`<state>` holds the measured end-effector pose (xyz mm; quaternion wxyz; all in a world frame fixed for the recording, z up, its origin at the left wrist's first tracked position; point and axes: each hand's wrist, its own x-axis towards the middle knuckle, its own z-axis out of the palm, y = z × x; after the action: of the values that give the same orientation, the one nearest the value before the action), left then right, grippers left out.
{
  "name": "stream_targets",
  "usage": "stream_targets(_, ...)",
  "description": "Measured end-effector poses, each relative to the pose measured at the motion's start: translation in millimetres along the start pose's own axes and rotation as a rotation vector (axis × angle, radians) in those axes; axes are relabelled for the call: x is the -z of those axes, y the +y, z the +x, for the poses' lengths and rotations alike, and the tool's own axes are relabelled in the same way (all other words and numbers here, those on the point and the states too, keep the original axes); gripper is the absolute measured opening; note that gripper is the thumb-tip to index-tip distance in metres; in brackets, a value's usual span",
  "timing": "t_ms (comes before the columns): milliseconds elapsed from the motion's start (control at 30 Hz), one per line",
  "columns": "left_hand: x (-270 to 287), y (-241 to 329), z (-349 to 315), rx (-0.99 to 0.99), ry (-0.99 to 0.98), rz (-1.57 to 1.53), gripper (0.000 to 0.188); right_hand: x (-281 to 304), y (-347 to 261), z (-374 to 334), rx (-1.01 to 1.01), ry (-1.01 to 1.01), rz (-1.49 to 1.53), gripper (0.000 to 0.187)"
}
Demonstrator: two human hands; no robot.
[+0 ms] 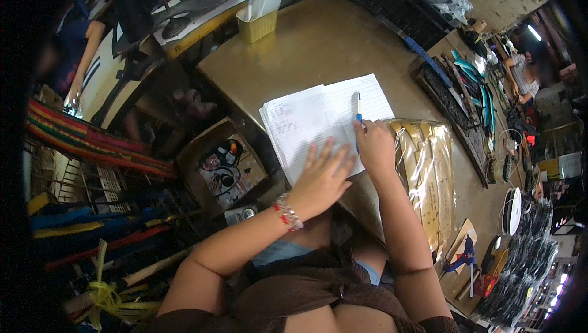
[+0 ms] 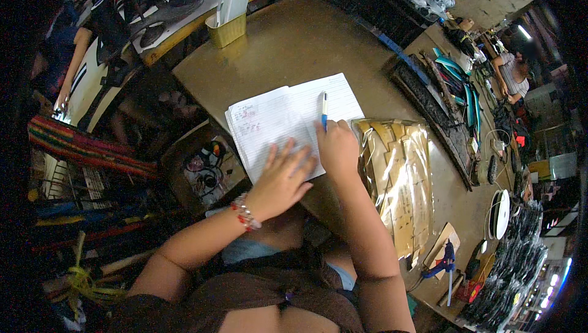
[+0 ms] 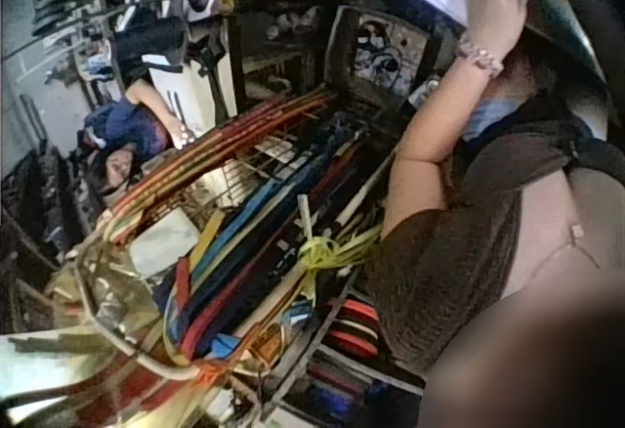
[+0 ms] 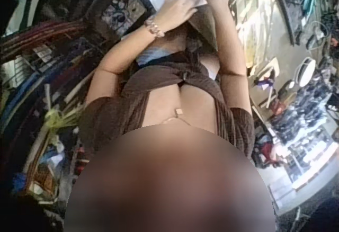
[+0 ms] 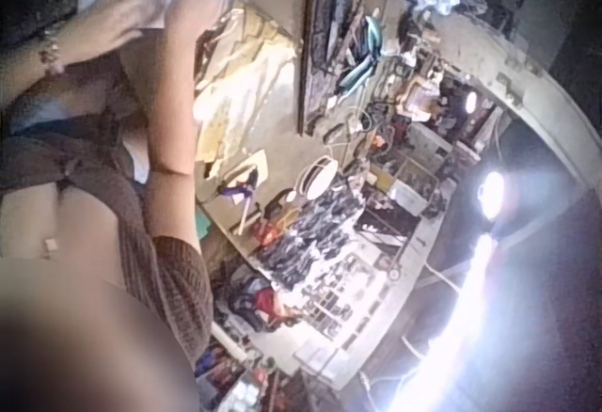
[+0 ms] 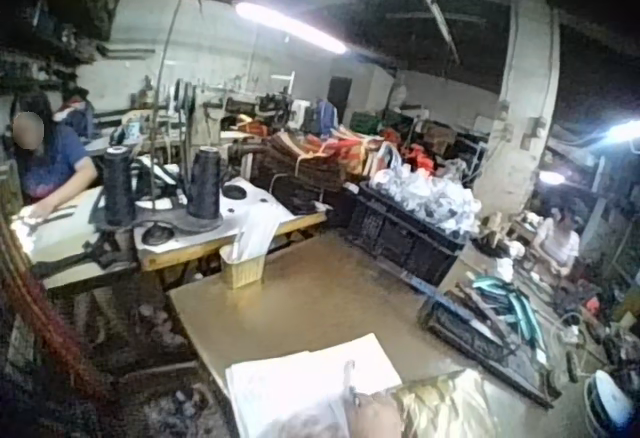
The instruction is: The person assembles a strap by attaching a yellow plastic piece to a black strap using a hot glue gun and a hammer. They then handle a plastic bag containing multiple yellow plastic pieces, sorting and stacking them on the table.
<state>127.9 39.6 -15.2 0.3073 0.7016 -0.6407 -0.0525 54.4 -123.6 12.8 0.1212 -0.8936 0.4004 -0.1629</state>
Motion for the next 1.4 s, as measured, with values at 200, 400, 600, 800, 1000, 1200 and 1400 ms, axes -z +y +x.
stream_targets(200, 24.6, -43.1, -27.0, 0.145, 0.044, 0.078, 0.057, 8.5, -8.3, 29.4, -0.057, -0.035, 0.197, 0.026)
stream_targets(400, 23.0, -45.7, -31.7, 0.132, 0.029, 0.078, 0.057, -26.4, -50.9, 50.0, -0.319, -0.375, 1.387, 0.02)
stream_targets(600, 24.9, -44.6, -27.6, 0.105, 0.035, 0.128, 0.056, -75.6, -83.2, 37.3, 0.009, -0.159, 0.932, 0.034)
stream_targets(800, 27.6, -55.7, -31.8, 0.142, 0.154, -0.143, 0.058, -82.0, -87.2, 30.7, -0.097, 0.022, 0.856, 0.032)
stream_targets(1000, 34.2, -72.9, -38.2, 0.093, 0.121, -0.03, 0.056, -84.5, -96.6, 25.9, -0.086, 0.064, 0.843, 0.028)
stream_targets(1200, 33.0, -69.6, -36.8, 0.102, 0.128, -0.04, 0.056, -83.0, -96.8, 26.3, 0.02, 0.117, 0.709, 0.027)
stream_targets(1400, 32.8, -69.1, -35.3, 0.076, 0.165, 0.0, 0.055, -84.9, -96.1, 26.4, 0.036, 0.081, 0.725, 0.028)
